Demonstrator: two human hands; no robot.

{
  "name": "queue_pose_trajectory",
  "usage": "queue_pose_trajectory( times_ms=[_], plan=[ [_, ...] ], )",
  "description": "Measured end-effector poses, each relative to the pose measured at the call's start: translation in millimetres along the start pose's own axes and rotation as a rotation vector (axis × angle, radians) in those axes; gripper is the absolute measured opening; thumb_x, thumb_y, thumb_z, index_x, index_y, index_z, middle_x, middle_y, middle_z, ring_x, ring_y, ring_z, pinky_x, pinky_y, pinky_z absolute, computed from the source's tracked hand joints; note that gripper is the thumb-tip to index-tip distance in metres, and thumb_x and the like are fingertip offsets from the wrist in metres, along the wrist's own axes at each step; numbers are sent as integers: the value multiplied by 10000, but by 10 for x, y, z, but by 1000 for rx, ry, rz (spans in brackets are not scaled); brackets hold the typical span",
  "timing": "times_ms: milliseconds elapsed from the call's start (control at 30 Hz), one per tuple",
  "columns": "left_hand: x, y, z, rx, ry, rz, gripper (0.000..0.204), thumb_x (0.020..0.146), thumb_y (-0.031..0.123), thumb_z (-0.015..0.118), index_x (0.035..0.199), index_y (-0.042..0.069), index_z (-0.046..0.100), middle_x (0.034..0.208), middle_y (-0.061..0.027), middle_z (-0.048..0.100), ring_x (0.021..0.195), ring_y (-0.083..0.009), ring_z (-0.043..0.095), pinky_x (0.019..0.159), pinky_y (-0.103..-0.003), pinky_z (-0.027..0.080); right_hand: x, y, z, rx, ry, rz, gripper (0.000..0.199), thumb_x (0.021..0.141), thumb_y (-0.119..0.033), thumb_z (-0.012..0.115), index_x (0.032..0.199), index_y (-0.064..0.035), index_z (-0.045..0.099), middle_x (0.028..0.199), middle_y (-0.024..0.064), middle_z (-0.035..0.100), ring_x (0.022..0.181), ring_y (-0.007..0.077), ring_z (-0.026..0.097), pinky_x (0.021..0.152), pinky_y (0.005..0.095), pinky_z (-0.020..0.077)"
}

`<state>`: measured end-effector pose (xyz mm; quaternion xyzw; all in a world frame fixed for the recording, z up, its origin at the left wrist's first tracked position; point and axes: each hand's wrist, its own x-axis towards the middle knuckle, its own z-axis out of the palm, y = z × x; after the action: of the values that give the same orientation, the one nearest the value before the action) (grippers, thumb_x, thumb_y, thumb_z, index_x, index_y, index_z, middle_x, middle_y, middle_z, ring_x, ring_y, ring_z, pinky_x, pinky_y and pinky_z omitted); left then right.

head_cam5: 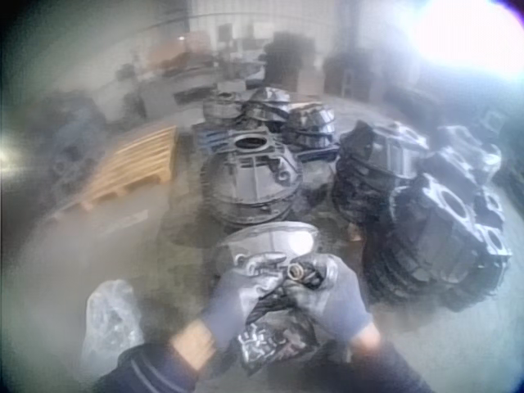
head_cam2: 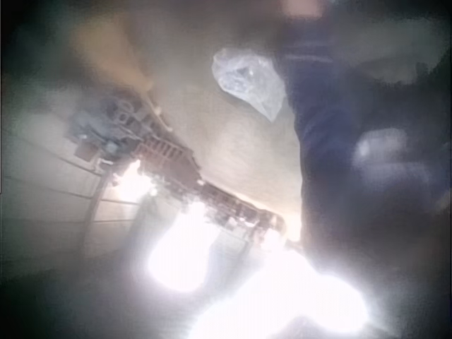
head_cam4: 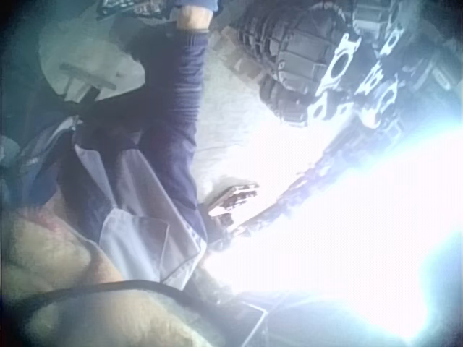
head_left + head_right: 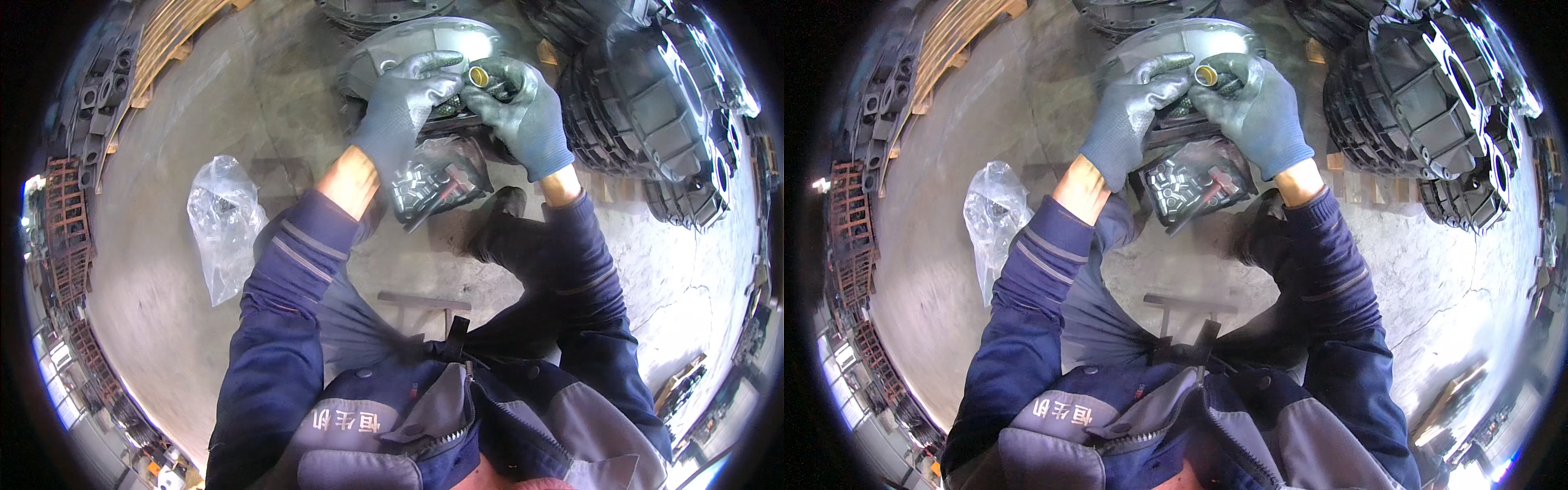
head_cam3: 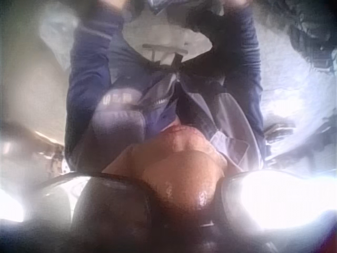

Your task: The person inserts a brass bushing into a metal housing and taps it into place with a hammer. They then pick up the assembled unit and place it on a stack of similar housings. The process is repeated for a second unit.

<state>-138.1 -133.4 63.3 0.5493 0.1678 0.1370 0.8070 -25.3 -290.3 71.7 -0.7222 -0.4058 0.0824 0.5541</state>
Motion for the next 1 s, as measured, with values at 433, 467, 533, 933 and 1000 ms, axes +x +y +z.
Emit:
queue_pose_trajectory(
  times_ms=[433,467,533,933,1000],
  plan=[
    [-21,107,-24,-169,87,-97,257,951,89,681,1184,-14,713,1069,-74,741,950,-171,700,871,-307,572,4,74,36,307,-147,63,392,898,-39,759,1272,36,667,1159,83,739,1010,111,675,885,269,558],
    [-29,105,-32,-179,76,-108,294,941,87,687,1215,-20,692,1083,-83,734,964,-172,695,891,-300,560,5,82,26,214,-152,48,393,900,-38,759,1273,40,664,1163,83,739,1014,109,674,889,268,559],
    [-38,99,-48,-205,44,-114,375,922,83,699,1276,-32,651,1113,-100,721,993,-175,686,931,-285,536,8,100,11,211,-162,81,396,901,-39,763,1275,40,662,1160,82,740,1020,109,672,899,267,557],
    [-29,103,-25,-122,68,-83,330,925,35,684,1249,-28,678,1051,-88,748,964,-151,696,898,-274,550,7,109,-26,150,-167,83,338,914,-30,754,1246,6,697,1149,69,743,1008,101,664,912,267,552],
    [-36,107,-23,-79,66,-63,323,926,37,685,1241,-33,681,1057,-89,749,970,-153,698,901,-272,551,12,122,-39,200,-195,95,361,908,23,716,1266,28,664,1156,94,727,1010,120,673,905,264,562]
  ],
)
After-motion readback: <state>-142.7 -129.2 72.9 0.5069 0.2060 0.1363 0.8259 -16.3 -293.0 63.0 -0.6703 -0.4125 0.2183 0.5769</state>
